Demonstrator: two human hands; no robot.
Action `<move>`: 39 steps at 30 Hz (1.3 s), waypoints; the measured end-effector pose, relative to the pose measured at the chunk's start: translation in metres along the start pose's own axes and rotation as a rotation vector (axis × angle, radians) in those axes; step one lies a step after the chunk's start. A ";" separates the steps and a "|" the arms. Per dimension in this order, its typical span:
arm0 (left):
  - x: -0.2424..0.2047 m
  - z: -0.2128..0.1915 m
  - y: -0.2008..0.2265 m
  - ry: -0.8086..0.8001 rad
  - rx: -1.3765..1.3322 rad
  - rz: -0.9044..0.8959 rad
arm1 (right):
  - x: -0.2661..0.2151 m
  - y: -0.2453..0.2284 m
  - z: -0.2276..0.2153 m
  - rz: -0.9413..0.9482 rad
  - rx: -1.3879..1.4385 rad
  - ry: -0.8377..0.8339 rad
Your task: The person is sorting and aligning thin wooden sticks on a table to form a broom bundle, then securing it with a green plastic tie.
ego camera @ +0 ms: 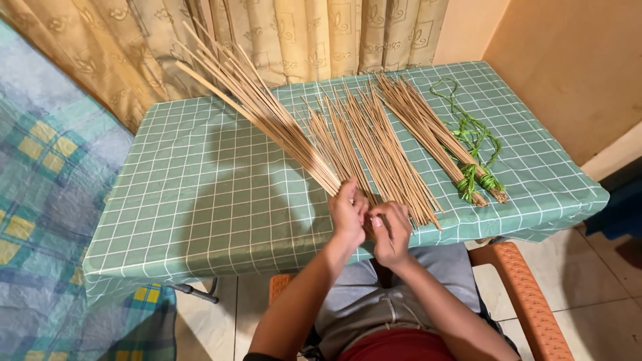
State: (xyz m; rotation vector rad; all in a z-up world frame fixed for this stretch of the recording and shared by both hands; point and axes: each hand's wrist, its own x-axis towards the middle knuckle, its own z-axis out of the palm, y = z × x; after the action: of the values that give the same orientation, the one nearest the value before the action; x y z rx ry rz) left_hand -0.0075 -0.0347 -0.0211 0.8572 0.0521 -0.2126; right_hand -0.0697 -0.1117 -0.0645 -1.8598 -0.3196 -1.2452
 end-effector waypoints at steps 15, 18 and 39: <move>0.010 -0.009 0.052 0.074 0.038 -0.069 | 0.015 0.079 -0.051 0.220 -1.032 -0.288; 0.019 -0.017 0.042 0.085 0.029 -0.080 | 0.018 0.084 -0.055 0.131 -0.975 -0.163; 0.024 -0.028 0.014 -0.138 -0.063 0.107 | 0.012 -0.006 -0.008 0.447 0.105 0.016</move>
State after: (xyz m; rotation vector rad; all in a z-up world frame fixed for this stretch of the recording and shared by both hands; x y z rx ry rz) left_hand 0.0195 -0.0085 -0.0324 0.7786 -0.1150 -0.1681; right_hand -0.0728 -0.1173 -0.0498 -1.7096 0.0426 -0.9170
